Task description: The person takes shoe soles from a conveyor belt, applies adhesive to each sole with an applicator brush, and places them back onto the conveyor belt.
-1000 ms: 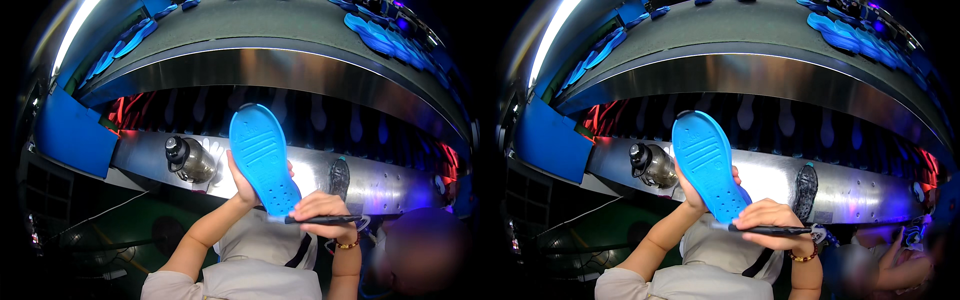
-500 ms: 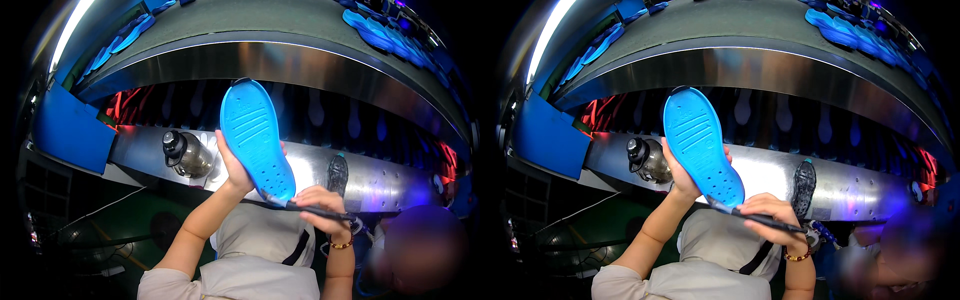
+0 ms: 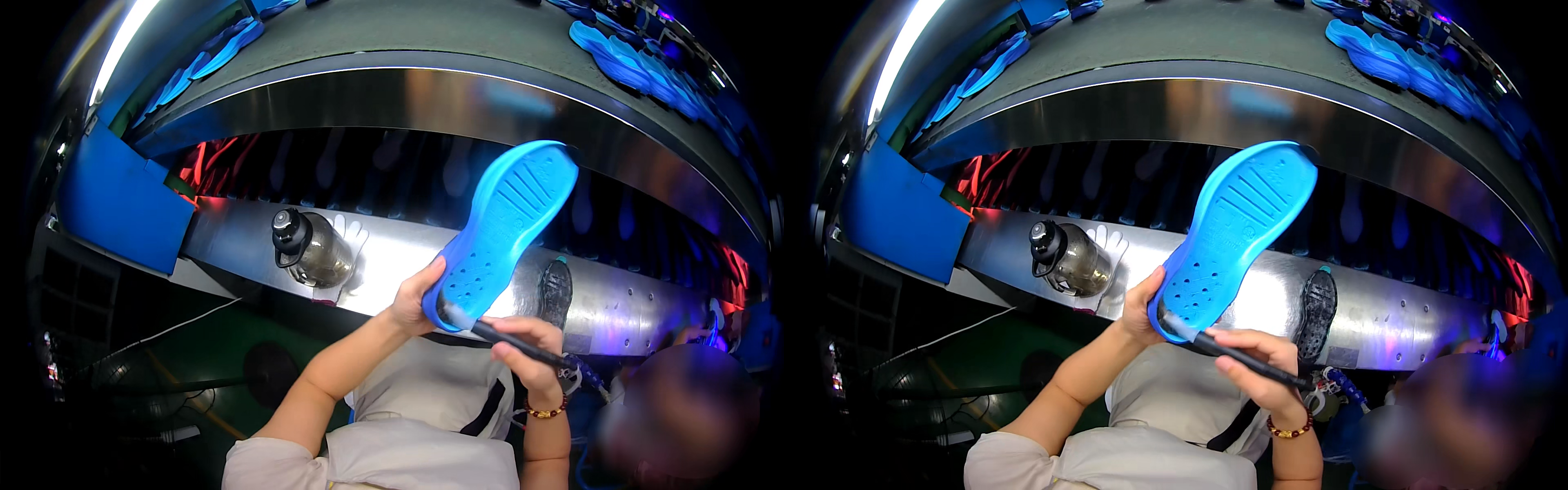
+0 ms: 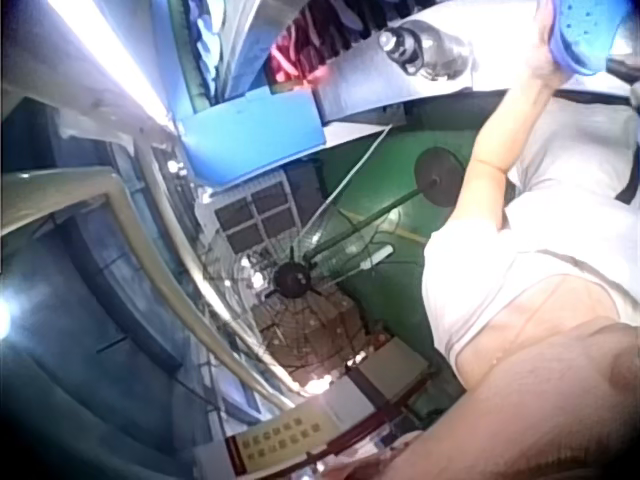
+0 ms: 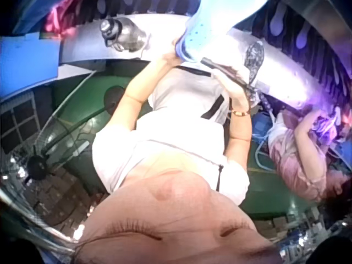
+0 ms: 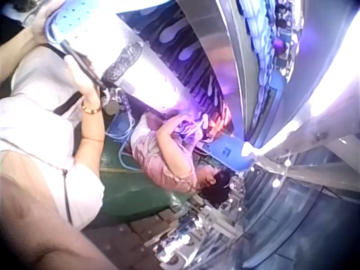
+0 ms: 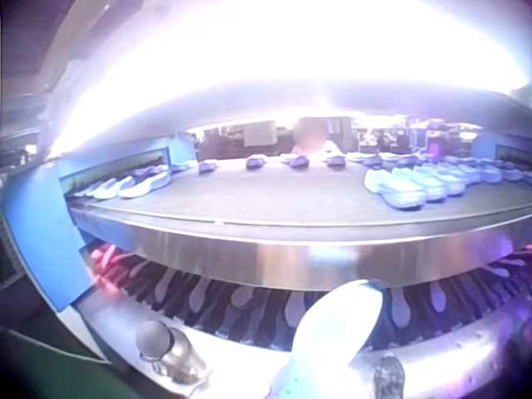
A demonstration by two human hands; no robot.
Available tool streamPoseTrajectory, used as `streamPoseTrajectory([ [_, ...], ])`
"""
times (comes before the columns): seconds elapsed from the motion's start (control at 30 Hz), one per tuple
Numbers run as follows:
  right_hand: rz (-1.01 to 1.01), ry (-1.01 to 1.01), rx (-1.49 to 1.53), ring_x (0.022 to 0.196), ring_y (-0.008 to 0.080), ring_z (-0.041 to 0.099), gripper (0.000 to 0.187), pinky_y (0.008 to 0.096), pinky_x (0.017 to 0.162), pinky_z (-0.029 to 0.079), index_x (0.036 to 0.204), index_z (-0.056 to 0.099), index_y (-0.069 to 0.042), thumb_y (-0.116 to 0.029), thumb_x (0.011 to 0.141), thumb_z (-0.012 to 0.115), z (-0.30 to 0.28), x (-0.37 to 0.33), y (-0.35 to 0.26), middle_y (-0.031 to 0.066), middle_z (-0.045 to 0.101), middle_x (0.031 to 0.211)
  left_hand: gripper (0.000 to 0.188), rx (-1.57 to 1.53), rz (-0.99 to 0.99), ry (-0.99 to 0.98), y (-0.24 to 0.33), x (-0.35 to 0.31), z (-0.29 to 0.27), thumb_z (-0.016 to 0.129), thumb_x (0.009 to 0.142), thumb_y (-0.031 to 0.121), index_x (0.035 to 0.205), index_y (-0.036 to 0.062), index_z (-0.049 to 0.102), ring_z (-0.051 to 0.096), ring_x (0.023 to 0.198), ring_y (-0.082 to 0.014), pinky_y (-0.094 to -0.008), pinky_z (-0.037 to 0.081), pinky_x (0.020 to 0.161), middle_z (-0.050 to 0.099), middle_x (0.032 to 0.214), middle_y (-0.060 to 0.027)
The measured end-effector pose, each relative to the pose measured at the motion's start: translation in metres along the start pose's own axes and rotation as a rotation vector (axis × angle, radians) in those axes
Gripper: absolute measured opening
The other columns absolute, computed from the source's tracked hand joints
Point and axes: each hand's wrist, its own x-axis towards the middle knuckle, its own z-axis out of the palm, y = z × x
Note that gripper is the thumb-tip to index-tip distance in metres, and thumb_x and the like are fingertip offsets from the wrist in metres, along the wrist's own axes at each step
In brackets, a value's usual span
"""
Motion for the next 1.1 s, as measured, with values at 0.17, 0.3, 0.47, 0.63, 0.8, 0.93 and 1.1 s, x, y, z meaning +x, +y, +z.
streamPoseTrajectory([
  [0.17,-0.063,-0.255,-0.260,0.081,0.0235,0.064,0.024,0.0285,0.074,0.050,0.092,0.063,0.003,0.003,0.068,0.065,-0.017,0.011,-0.034,0.0179,0.064,0.093,0.060,0.017,-0.104,-0.091,0.014,0.000,-0.010,0.045,0.085,0.034,0.131,-0.0021,0.029,0.051,0.107,-0.0225,-0.0317,0.040,0.091,0.047,0.121,-0.0159],
  [0.3,-0.204,-0.294,-0.466,0.083,0.0232,0.064,0.021,0.0289,0.077,0.050,0.091,0.064,0.001,0.001,0.070,0.066,-0.012,0.018,-0.035,0.0153,0.064,0.092,0.060,0.160,-0.281,-0.135,0.021,0.004,0.003,0.045,0.085,0.035,0.130,-0.0031,0.032,0.051,0.105,-0.0210,-0.0302,0.040,0.090,0.048,0.119,-0.0173],
  [0.47,-0.197,-0.520,-0.440,0.088,0.0257,0.063,0.022,0.0307,0.077,0.050,0.088,0.064,0.001,0.003,0.067,0.067,-0.027,0.018,-0.059,0.0159,0.064,0.093,0.060,0.324,-0.440,-0.148,0.032,0.000,0.011,0.044,0.086,0.038,0.129,-0.0024,0.034,0.051,0.104,-0.0210,-0.0298,0.041,0.088,0.049,0.119,-0.0172],
  [0.63,-0.109,-0.611,-0.628,0.088,0.0259,0.063,0.022,0.0300,0.076,0.050,0.088,0.064,0.001,0.002,0.066,0.068,-0.026,0.020,-0.063,0.0143,0.064,0.092,0.059,0.427,-0.564,-0.129,0.035,-0.001,0.009,0.040,0.087,0.036,0.129,-0.0045,0.034,0.047,0.111,-0.0228,-0.0316,0.034,0.096,0.044,0.126,-0.0175],
  [0.8,-0.211,-0.526,-0.594,0.087,0.0220,0.063,0.021,0.0299,0.078,0.051,0.091,0.064,-0.002,0.000,0.071,0.066,-0.036,0.021,-0.066,0.0112,0.064,0.094,0.060,0.251,-0.560,-0.091,0.041,-0.012,0.006,0.044,0.085,0.038,0.130,0.0004,0.034,0.049,0.106,-0.0217,-0.0307,0.039,0.090,0.044,0.126,-0.0154],
  [0.93,-0.173,-0.500,-0.597,0.089,0.0225,0.063,0.021,0.0296,0.078,0.051,0.091,0.064,-0.002,0.000,0.071,0.066,-0.041,0.013,-0.048,0.0118,0.064,0.096,0.062,0.399,-0.456,-0.175,0.048,-0.011,-0.009,0.046,0.083,0.038,0.129,-0.0020,0.034,0.049,0.109,-0.0239,-0.0319,0.039,0.092,0.045,0.125,-0.0168],
  [1.1,-0.225,-0.310,-0.578,0.088,0.0221,0.063,0.023,0.0290,0.078,0.050,0.091,0.065,-0.004,0.001,0.069,0.067,-0.048,0.010,-0.053,0.0120,0.064,0.094,0.065,0.288,-0.410,0.072,0.053,-0.021,-0.012,0.044,0.080,0.041,0.124,-0.0069,0.039,0.050,0.107,-0.0232,-0.0316,0.035,0.095,0.048,0.122,-0.0179],
])
